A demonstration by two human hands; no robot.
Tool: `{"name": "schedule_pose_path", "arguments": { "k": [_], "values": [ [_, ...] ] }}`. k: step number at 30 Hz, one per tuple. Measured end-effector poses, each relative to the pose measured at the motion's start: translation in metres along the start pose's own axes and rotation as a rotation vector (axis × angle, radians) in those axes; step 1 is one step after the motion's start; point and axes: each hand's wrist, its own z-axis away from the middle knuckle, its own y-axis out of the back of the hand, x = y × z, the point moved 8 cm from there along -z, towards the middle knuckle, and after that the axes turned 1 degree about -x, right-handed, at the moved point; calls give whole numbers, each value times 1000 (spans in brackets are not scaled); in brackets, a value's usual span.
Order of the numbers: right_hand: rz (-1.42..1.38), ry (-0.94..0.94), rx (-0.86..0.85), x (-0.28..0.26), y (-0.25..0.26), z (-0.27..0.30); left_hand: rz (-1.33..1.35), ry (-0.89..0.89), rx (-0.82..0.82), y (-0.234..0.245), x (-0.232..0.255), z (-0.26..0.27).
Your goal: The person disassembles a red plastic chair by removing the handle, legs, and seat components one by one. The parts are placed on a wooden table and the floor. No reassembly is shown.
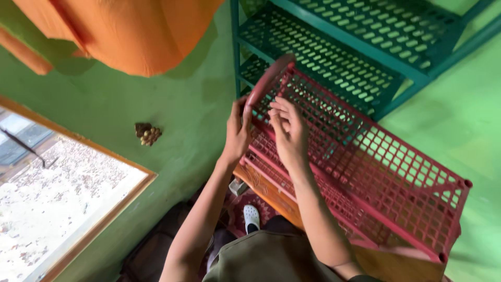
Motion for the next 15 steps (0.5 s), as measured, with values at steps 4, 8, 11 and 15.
{"name": "schedule_pose_path", "arguments": {
  "k": [4,8,11,15],
  "values": [
    [39,-89,17,20,-17,-21,31,-57,-26,-2,-17,-5],
    [-97,-240,4,42,-35,-38,-93,-210,-16,-1,-22,-8],
    [-72,-233,19,43,-41,-40,-123,-178,44,-2,-28,-11],
    [-61,-115,89,32,-45,-49,-117,-143,52,0,-28,-17]
  ]
}}
